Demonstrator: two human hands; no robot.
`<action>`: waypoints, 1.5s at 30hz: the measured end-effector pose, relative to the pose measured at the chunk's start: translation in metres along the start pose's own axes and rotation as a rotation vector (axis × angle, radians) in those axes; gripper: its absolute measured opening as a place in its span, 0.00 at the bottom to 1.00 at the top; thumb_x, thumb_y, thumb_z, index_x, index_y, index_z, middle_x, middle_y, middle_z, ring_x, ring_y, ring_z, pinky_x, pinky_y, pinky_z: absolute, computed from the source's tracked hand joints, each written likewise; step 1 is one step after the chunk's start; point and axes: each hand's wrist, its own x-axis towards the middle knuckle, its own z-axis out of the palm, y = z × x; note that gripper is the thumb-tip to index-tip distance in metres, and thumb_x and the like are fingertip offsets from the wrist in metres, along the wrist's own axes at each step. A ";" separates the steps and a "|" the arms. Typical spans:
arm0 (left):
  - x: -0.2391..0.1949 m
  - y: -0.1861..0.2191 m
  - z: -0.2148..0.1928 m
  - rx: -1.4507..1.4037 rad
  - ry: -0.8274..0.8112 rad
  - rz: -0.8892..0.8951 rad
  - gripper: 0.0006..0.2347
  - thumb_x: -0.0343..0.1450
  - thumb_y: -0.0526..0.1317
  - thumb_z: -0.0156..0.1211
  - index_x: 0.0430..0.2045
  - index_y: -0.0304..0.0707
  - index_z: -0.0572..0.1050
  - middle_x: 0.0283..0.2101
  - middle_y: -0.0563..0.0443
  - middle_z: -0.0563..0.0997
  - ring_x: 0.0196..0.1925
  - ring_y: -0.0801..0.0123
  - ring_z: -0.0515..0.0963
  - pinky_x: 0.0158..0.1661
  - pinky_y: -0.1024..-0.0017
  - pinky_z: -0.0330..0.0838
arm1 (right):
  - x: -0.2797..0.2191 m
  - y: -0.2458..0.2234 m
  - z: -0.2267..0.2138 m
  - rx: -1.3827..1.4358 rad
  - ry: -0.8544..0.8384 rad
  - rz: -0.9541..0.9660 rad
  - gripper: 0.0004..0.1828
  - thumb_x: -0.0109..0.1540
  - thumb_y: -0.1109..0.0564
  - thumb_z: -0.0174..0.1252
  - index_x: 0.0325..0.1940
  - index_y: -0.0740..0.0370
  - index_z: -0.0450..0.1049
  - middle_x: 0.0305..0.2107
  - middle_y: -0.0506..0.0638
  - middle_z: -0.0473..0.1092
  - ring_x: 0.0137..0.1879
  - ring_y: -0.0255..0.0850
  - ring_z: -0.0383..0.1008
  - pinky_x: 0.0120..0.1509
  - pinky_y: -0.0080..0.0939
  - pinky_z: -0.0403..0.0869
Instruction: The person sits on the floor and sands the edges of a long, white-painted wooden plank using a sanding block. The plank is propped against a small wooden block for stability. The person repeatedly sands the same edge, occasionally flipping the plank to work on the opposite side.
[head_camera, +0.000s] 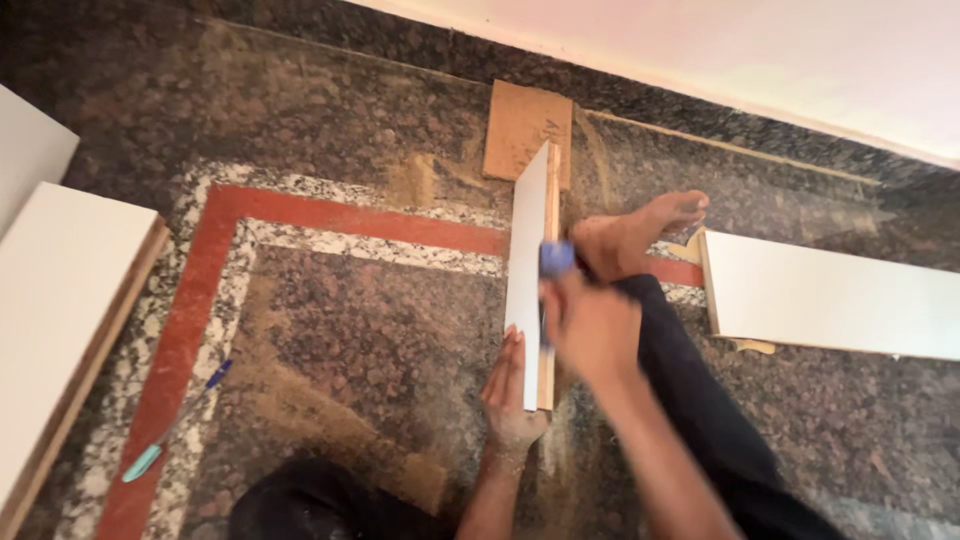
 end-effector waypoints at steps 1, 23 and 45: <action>-0.001 -0.001 0.001 0.008 -0.010 -0.014 0.24 0.69 0.36 0.51 0.60 0.20 0.67 0.60 0.21 0.73 0.65 0.32 0.74 0.63 0.48 0.71 | -0.013 -0.001 0.000 0.001 -0.004 0.010 0.15 0.64 0.43 0.53 0.42 0.55 0.76 0.19 0.60 0.74 0.26 0.60 0.76 0.32 0.63 0.73; -0.021 -0.027 0.012 0.075 -0.027 0.011 0.24 0.74 0.40 0.55 0.63 0.20 0.65 0.62 0.19 0.73 0.66 0.31 0.75 0.64 0.48 0.74 | -0.037 0.005 0.014 -0.076 -0.109 0.076 0.16 0.65 0.40 0.52 0.51 0.44 0.75 0.20 0.56 0.75 0.27 0.55 0.77 0.34 0.58 0.76; -0.024 -0.028 0.021 0.061 0.003 0.025 0.21 0.82 0.45 0.44 0.63 0.21 0.66 0.61 0.20 0.75 0.65 0.29 0.77 0.63 0.45 0.77 | -0.017 0.003 0.022 -0.067 0.036 -0.061 0.14 0.65 0.42 0.55 0.39 0.53 0.76 0.14 0.55 0.71 0.20 0.55 0.75 0.24 0.58 0.72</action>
